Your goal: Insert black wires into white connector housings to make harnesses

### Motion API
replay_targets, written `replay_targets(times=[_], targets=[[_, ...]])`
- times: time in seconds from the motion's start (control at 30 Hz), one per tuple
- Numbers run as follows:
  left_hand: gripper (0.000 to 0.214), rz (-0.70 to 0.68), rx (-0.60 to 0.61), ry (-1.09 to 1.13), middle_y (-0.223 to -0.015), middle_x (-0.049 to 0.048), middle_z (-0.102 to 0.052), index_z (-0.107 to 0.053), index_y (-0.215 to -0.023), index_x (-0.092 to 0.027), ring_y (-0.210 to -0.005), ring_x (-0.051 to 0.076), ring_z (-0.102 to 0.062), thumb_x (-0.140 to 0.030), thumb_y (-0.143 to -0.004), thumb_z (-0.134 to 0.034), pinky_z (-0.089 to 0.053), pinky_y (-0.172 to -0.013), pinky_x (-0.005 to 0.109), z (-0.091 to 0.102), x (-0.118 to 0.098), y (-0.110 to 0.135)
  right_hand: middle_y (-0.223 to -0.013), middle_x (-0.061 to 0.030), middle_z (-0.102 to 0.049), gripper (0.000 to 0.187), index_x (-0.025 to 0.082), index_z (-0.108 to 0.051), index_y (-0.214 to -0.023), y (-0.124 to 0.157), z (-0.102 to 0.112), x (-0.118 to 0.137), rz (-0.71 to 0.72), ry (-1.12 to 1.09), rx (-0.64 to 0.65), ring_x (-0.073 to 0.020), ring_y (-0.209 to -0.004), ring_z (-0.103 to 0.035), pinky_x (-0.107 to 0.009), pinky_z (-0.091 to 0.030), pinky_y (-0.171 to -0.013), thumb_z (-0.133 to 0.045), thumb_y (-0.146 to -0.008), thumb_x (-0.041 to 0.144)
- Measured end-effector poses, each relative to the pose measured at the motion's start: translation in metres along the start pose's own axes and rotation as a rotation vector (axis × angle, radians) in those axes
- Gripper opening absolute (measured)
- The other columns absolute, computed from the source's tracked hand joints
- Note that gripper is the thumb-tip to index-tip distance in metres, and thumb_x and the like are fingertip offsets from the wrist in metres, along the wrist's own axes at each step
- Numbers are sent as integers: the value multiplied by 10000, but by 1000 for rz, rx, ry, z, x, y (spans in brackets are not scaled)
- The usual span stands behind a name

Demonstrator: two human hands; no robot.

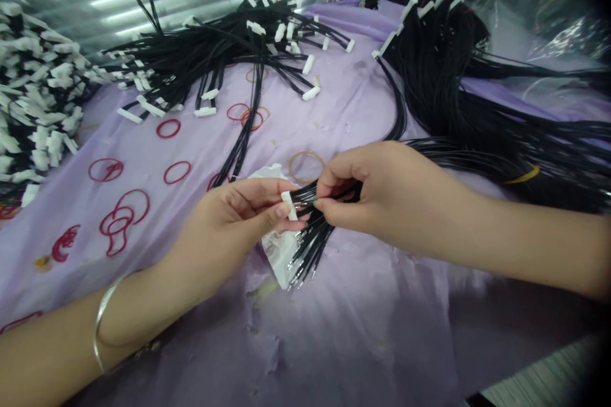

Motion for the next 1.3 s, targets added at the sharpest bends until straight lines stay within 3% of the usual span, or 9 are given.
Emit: replay_targets(times=[0.53, 0.77, 1.0, 1.3], targets=[[168, -21, -36, -7, -897, 30, -727, -709, -947, -161, -807, 134, -693, -164, -780, -696, -564, -780, 191, -3, 0, -1, -554, 63, -589, 147, 196, -636, -621, 0, -5, -1, 21, -48, -13, -53, -491, -496, -213, -321, -464, -563, -740, 154], [181, -3, -62, -2, -887, 34, -719, -708, -947, -154, -830, 155, -690, -169, -766, -709, -574, -799, 235, -4, 0, 0, -586, 60, -600, 159, 192, -645, -642, 0, -6, 0, 47, -33, -14, -50, -511, -501, -206, -324, -480, -559, -770, 151], [172, 6, -43, 18, -885, 40, -720, -695, -948, -137, -783, 129, -687, -124, -777, -691, -572, -727, 184, -5, -3, 0, -586, 50, -603, 124, 183, -632, -629, 0, -4, 2, 12, -40, 21, -57, -522, -508, -209, -331, -490, -571, -736, 169], [164, -17, -64, -12, -869, 24, -721, -699, -935, -141, -802, 137, -691, -129, -772, -694, -582, -771, 220, -5, -2, 0, -589, 52, -603, 155, 189, -652, -676, 1, -9, -3, 31, -12, -7, -57, -524, -509, -213, -311, -475, -535, -778, 192]])
Point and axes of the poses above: each hand's wrist, its own y-axis away from the middle knuckle, its own z-axis out of the back of the hand, x = y × z, the point moved 2 cm from there along -y, towards the middle knuckle
